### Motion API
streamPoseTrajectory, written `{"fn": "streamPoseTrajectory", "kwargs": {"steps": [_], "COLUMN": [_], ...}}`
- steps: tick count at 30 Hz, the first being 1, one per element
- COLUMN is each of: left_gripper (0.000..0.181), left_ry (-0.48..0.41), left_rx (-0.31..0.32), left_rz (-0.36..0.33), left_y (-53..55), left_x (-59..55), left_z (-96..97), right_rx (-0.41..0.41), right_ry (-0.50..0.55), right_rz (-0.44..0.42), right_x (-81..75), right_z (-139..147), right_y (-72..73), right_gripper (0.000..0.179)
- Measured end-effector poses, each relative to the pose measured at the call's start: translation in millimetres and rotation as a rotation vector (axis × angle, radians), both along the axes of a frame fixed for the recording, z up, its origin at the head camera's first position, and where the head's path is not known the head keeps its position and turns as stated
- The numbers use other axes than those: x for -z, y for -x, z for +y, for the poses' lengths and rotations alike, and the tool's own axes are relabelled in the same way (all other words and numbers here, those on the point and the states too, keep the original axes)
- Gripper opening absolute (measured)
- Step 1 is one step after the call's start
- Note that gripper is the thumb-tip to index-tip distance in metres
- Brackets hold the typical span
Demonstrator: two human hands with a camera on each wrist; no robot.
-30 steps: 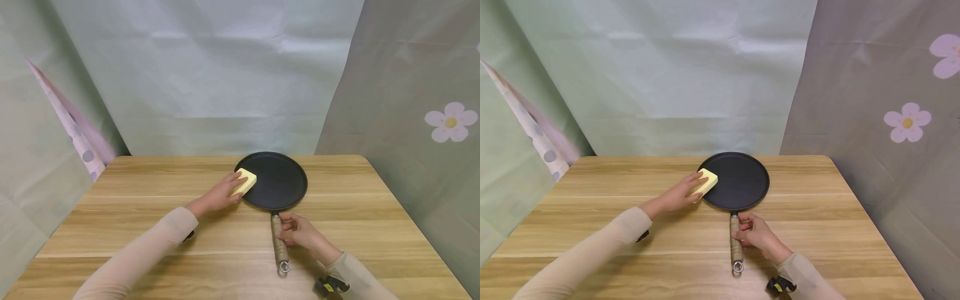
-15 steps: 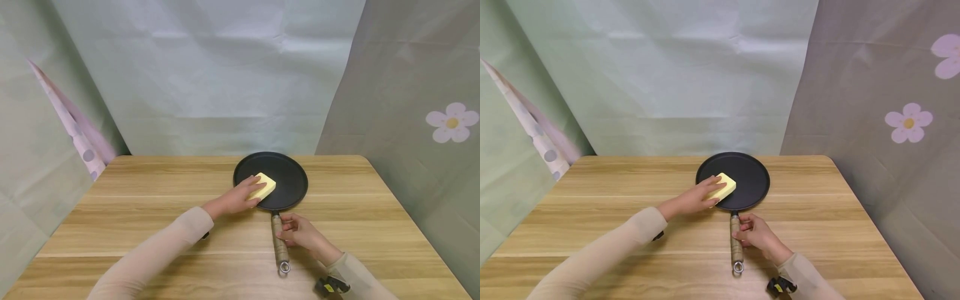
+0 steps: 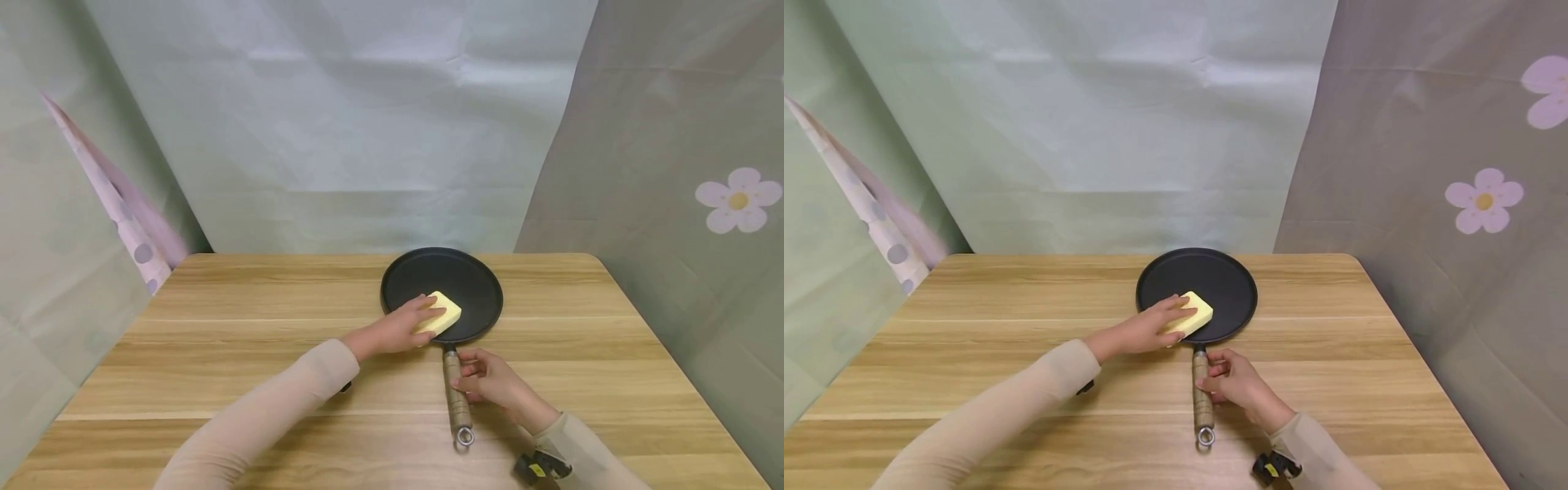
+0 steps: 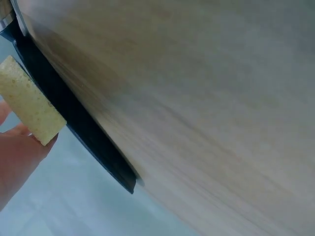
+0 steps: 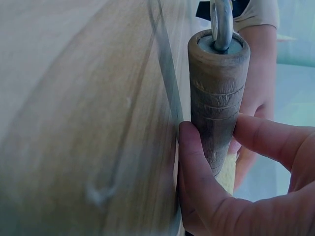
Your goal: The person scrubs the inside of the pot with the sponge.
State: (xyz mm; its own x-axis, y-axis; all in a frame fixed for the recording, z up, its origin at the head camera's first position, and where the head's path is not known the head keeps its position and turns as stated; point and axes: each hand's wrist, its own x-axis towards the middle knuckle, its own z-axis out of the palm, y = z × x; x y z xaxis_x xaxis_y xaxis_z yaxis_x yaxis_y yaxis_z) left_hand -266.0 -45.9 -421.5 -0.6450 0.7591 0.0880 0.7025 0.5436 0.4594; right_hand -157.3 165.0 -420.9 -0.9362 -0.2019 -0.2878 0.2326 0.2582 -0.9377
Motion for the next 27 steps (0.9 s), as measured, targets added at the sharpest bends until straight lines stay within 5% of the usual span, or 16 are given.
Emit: {"fn": "streamPoseTrajectory", "kwargs": {"steps": [14, 22, 27], "left_gripper": [0.04, 0.044, 0.044], "left_ry": [0.005, 0.109, 0.109], "left_rx": [0.024, 0.042, 0.093], "left_rz": [0.044, -0.13, -0.119], "left_y": [-0.8, 4.4, 7.6], "left_x": [0.6, -9.2, -9.8], "left_z": [10.4, 4.6, 2.6], "right_rx": [0.033, 0.016, 0.014], "right_ry": [-0.007, -0.004, 0.002], "right_rz": [0.001, -0.008, -0.006], "right_x": [-1.6, -0.8, 1.3], "right_z": [-1.5, -1.6, -1.3], "right_y": [0.0, 0.3, 1.0], "right_gripper": [0.052, 0.052, 0.053]}}
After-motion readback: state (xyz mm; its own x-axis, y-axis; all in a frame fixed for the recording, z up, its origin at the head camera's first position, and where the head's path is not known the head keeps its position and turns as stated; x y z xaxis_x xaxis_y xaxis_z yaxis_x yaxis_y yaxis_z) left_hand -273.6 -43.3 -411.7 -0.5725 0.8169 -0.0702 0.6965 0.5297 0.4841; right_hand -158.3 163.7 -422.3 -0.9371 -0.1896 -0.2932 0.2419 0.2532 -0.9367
